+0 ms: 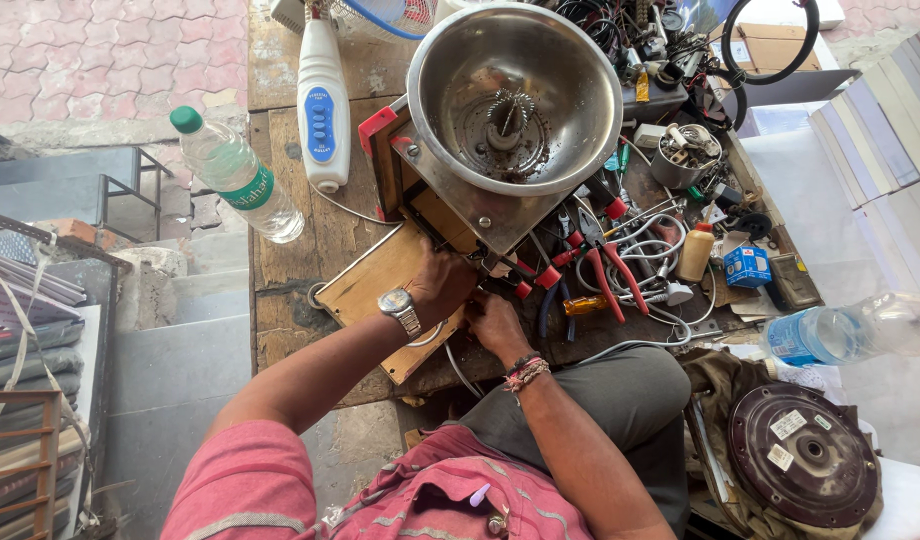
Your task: The person repairs a small electric meat grinder by hand. They strip and twist wires, wrap connections with electrical tape, and use pliers and a screwdriver to secure components and tighten screws on the machine's base.
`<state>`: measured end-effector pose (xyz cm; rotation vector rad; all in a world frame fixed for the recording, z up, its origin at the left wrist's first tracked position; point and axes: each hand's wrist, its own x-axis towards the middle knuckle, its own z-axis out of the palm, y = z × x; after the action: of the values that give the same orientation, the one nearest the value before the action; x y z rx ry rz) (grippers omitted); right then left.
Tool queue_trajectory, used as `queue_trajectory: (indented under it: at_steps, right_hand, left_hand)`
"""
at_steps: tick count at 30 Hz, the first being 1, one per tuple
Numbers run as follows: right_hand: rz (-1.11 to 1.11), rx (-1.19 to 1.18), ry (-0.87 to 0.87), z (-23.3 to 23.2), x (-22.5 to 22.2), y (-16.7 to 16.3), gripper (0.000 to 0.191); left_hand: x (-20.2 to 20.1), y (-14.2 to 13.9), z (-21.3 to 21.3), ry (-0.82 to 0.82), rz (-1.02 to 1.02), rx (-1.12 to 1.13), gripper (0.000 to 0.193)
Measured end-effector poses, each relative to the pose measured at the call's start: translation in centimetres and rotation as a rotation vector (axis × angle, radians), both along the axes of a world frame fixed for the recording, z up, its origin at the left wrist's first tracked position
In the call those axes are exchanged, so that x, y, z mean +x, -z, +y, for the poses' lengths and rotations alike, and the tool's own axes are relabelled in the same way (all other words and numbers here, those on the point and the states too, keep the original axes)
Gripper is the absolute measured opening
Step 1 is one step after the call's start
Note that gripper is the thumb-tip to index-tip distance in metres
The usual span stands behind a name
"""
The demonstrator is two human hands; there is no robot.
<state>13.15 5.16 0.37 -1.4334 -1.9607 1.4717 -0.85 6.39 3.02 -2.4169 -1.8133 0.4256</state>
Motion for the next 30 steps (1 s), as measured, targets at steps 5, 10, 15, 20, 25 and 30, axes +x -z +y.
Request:
queue_trajectory:
  at_steps: [5,10,15,20,25,30]
  right_hand:
    - [-0.03,0.039,-0.008,-0.2,0.0,-0.6,0.027]
    - [-0.025,0.116,-0.008,-0.4,0.0,-0.9,0.029]
    - [-0.054,0.404,-0.089,-0.1,0.3,0.0,0.028]
    - [-0.022,0.291,-0.063,0.2,0.3,0.8,0.026]
    - [0.065,0.293,-0.066,-0.2,0.3,0.9,0.021]
    - [0.112,0.343,-0.068,-1.2,1.3,0.8,0.024]
  left_hand:
    - [0.0,-0.7,-0.6,-0.092,-0.034,-0.129,0.022]
    - [0.0,-0.3,-0.4,-0.05,-0.034,-0.078,0.021]
    - [0.0,1.4,-0.5,0.041,-0.103,0.201,0.013]
    - [0.5,1.0,0.0,-0.062,-0.067,-0.01,0.019]
    - [-1.0,-2.9,-3.7,-0.19,-0.481,0.082,0.017]
    - [-5.7,-5.2,-10.6,-0.511,-0.997,0.369,0.022]
